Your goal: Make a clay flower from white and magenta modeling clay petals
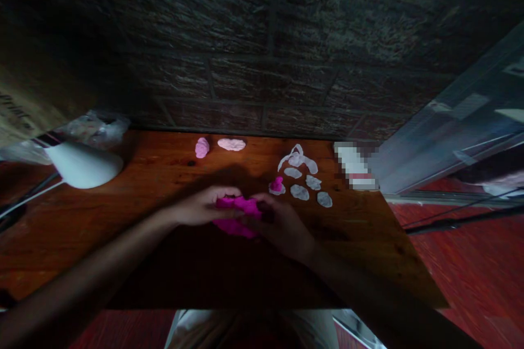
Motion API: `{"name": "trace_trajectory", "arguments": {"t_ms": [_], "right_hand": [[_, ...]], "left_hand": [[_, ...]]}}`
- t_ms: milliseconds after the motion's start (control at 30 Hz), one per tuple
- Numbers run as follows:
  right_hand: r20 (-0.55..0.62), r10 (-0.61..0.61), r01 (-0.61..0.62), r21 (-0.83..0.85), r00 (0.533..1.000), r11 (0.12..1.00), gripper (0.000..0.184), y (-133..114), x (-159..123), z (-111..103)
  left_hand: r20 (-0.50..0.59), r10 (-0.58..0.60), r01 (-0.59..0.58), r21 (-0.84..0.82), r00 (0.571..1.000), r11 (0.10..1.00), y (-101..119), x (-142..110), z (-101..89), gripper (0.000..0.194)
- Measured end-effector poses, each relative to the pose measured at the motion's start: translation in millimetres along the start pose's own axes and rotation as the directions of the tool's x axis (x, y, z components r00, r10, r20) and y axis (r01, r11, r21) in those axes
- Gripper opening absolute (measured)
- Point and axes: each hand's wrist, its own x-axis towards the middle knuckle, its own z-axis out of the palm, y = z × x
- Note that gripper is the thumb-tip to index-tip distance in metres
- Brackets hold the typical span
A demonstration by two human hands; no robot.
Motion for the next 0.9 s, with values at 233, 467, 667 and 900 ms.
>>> {"name": "trace_trajectory", "arguments": {"t_ms": [233,467,667,900], "right_hand": [[0.010,0.008,-0.007,-0.021,1.000,1.000,0.029,-12,9,-1],[-0.058,-0.089,0.083,-0.096,0.994,0.992,0.017,-19,35,20],[-0.068,0.056,-0.046,0.139,0.996,0.989,0.025,-7,32,20],[-0.003,0.120,-0.114,0.296,0.993,0.948,0.036,-5,32,18]], "left_hand": [[0.071,-0.136,0.148,-0.209,0.988,0.967,-4,-5,-9.9,0.020],[-0.127,-0.129,0.106,-0.172,0.984,0.979,-10,-12,-32.8,0.017],[-0.153,-0.140,0.125,-0.104,0.978,0.987,-7,-11,-28.0,0.027],[-0.079,-0.204,0.196,-0.103,0.976,0.975,-7,-7,-25.2,0.031]]}}
